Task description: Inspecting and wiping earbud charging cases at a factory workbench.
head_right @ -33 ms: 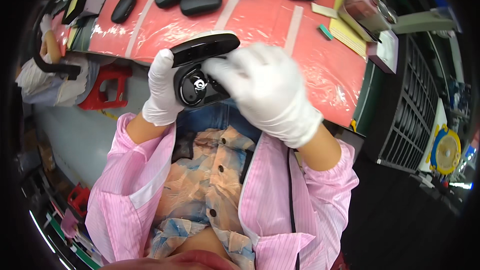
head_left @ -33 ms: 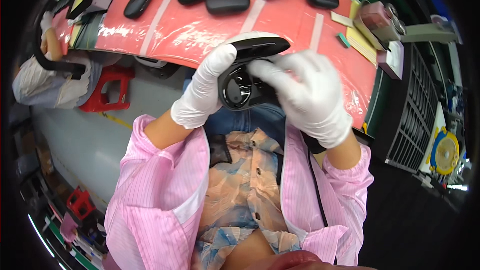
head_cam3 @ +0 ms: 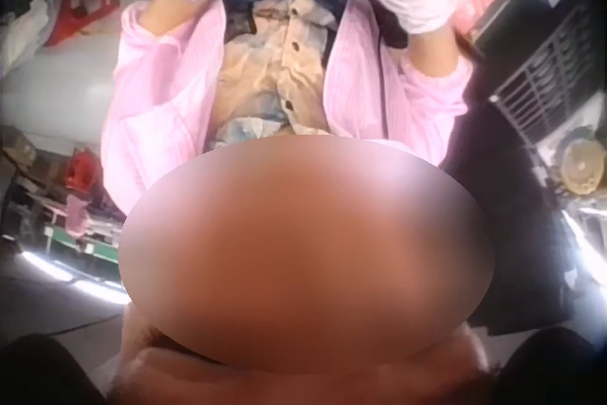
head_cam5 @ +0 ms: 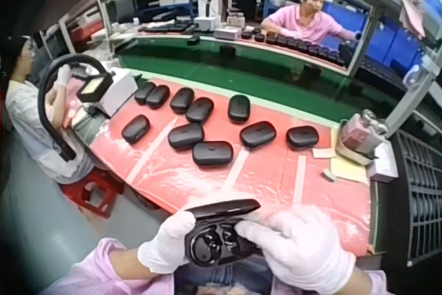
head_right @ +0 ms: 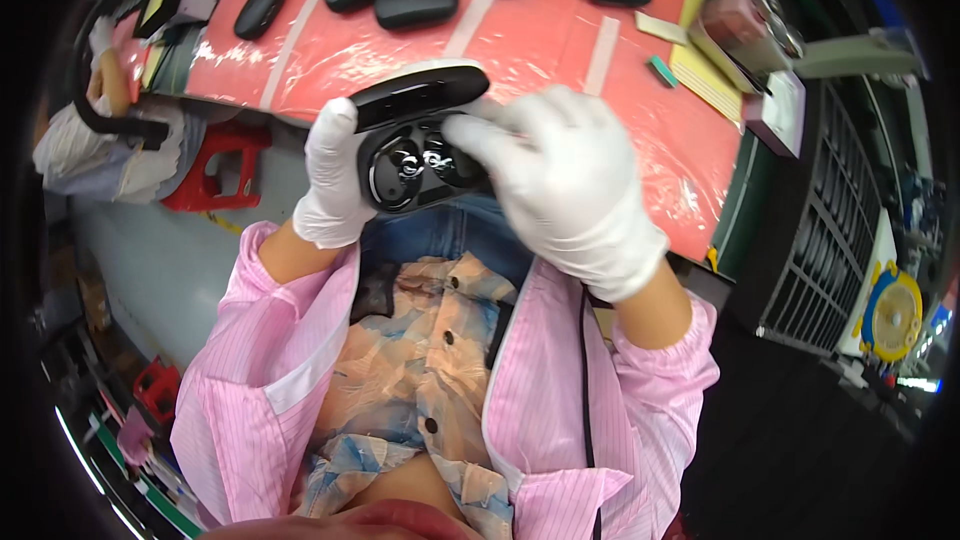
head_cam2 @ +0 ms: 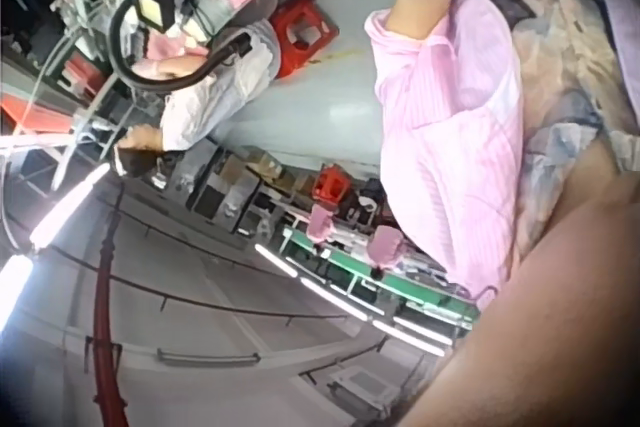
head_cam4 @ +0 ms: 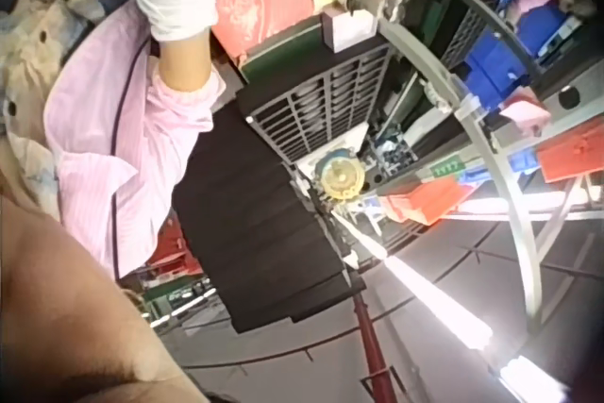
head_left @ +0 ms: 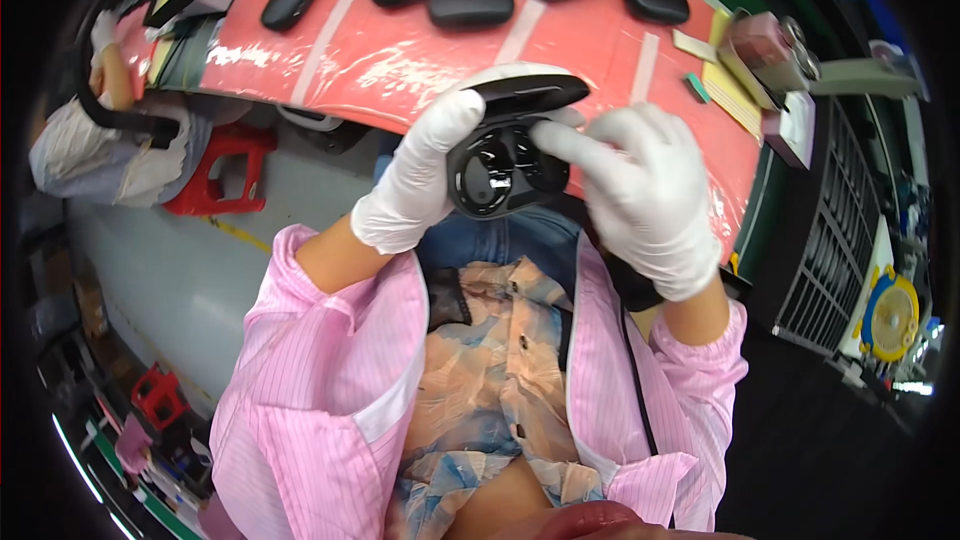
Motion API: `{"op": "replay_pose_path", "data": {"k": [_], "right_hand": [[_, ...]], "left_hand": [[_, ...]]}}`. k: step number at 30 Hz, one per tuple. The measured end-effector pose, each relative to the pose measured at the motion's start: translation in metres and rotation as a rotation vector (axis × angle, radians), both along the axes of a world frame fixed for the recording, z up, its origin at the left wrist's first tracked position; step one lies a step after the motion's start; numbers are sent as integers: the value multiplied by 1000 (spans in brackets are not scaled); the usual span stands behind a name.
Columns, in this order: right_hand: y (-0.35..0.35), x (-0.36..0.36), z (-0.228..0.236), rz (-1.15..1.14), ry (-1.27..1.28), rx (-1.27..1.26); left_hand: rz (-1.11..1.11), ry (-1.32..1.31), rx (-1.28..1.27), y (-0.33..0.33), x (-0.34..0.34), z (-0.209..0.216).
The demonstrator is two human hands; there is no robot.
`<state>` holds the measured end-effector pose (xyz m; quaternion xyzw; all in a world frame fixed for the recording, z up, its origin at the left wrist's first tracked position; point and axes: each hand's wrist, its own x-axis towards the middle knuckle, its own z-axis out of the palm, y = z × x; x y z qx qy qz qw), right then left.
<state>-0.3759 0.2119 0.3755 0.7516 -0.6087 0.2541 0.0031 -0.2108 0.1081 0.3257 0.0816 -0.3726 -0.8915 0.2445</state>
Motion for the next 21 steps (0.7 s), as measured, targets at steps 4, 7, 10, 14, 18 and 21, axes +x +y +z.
{"op": "replay_pose_path", "data": {"k": [4,7,10,14,18,21], "right_hand": [[28,-15,-14,-21,-342,35],[45,-16,-38,-345,-1057,0],[51,-9,-64,-422,-1640,-37],[57,-1,-92,-467,-1797,60],[55,7,-80,-597,-1602,37],[42,-9,-72,-436,-977,-192]], "left_hand": [[40,-50,249,-3,-6,2],[104,-86,555,-6,-11,10],[112,-102,557,-4,-8,13],[64,-93,567,-2,-8,11],[55,-104,546,1,-7,9],[55,-132,546,5,-11,12]]}}
